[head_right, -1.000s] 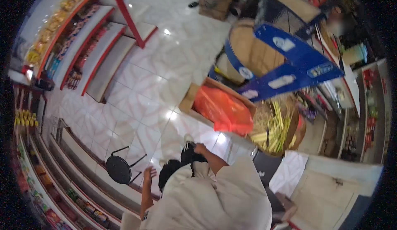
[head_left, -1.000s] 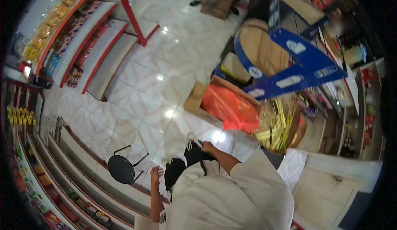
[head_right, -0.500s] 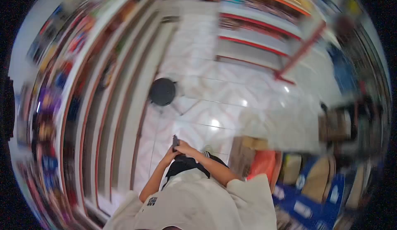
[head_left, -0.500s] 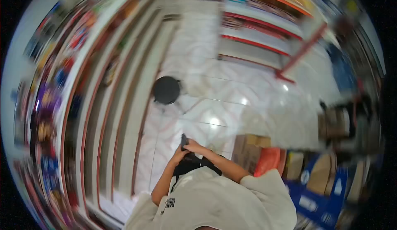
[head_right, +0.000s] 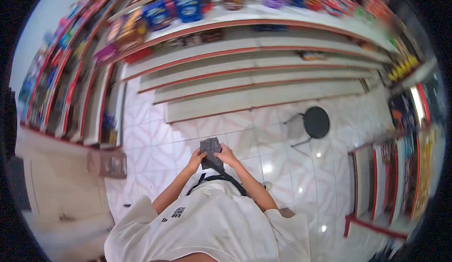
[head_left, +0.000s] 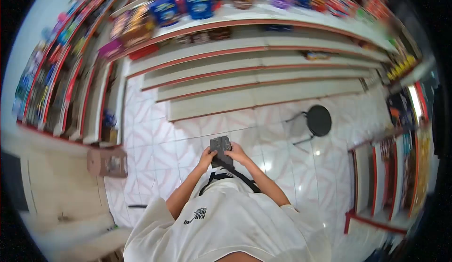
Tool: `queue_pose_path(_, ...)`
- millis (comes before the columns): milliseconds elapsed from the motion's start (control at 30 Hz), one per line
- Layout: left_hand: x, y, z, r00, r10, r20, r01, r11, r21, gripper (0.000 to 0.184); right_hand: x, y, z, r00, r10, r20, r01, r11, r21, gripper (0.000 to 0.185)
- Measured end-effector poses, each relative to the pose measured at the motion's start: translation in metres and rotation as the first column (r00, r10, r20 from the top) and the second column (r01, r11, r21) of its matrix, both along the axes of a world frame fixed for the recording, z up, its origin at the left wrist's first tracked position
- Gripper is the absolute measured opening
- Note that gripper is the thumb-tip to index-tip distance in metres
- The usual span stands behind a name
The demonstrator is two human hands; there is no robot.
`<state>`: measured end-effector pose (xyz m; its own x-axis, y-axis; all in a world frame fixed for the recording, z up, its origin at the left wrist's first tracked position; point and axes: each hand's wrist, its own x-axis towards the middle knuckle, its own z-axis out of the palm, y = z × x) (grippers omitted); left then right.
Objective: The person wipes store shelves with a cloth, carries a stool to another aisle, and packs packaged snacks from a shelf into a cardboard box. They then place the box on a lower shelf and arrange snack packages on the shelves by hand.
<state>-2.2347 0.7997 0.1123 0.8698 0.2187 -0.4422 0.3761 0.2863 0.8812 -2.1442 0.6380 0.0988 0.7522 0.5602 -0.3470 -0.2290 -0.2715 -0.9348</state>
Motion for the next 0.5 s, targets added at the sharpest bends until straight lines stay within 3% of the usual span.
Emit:
queue_pose_path(67,-0.021,0.055,0.004,0.988,0.156,0.007,-0.155,0.987,-0.047,0.023,0.010,0.051,-0.023,0.998,0.050,0.038,-0.051,0.999,0.014,0.030)
queue_pose_path(100,-0.031,0.079,0.010,0.979,0.203,-0.004,-0.202,0.979,0.022,0.022,0.015,0.073,-0.037,0.994,0.097,0.043,-0.097,0.995,0.001,0.030)
queue_pose_path(233,-0.066,0.162,0.000,0.920,0.393,0.005,-0.392,0.916,0.089,0.024,0.025,0.131,-0.028,0.974,0.211,-0.082,-0.206,0.977,0.062,0.029)
queue_pose_path(300,-0.078,0.200,-0.003,0.896,0.445,0.006,-0.441,0.886,0.146,0.027,0.031,0.151,-0.036,0.973,0.222,-0.063,-0.224,0.974,-0.020,0.032)
queue_pose_path(367,-0.088,0.237,-0.006,0.855,0.519,0.026,-0.512,0.834,0.205,0.027,0.040,0.155,-0.053,0.970,0.220,-0.107,-0.219,0.975,0.022,0.031)
queue_pose_path(400,-0.091,0.255,-0.009,0.815,0.580,0.015,-0.570,0.796,0.202,0.027,0.046,0.158,-0.053,0.963,0.234,-0.136,-0.247,0.965,-0.086,0.028)
queue_pose_path(433,-0.097,0.277,-0.019,0.779,0.628,-0.001,-0.609,0.756,0.238,0.026,0.052,0.159,-0.061,0.944,0.154,-0.291,-0.174,0.984,-0.044,0.025)
queue_pose_path(500,-0.111,0.311,-0.031,0.719,0.694,-0.021,-0.665,0.697,0.270,0.026,0.064,0.168,-0.066,0.949,0.104,-0.297,-0.153,0.977,-0.149,0.024)
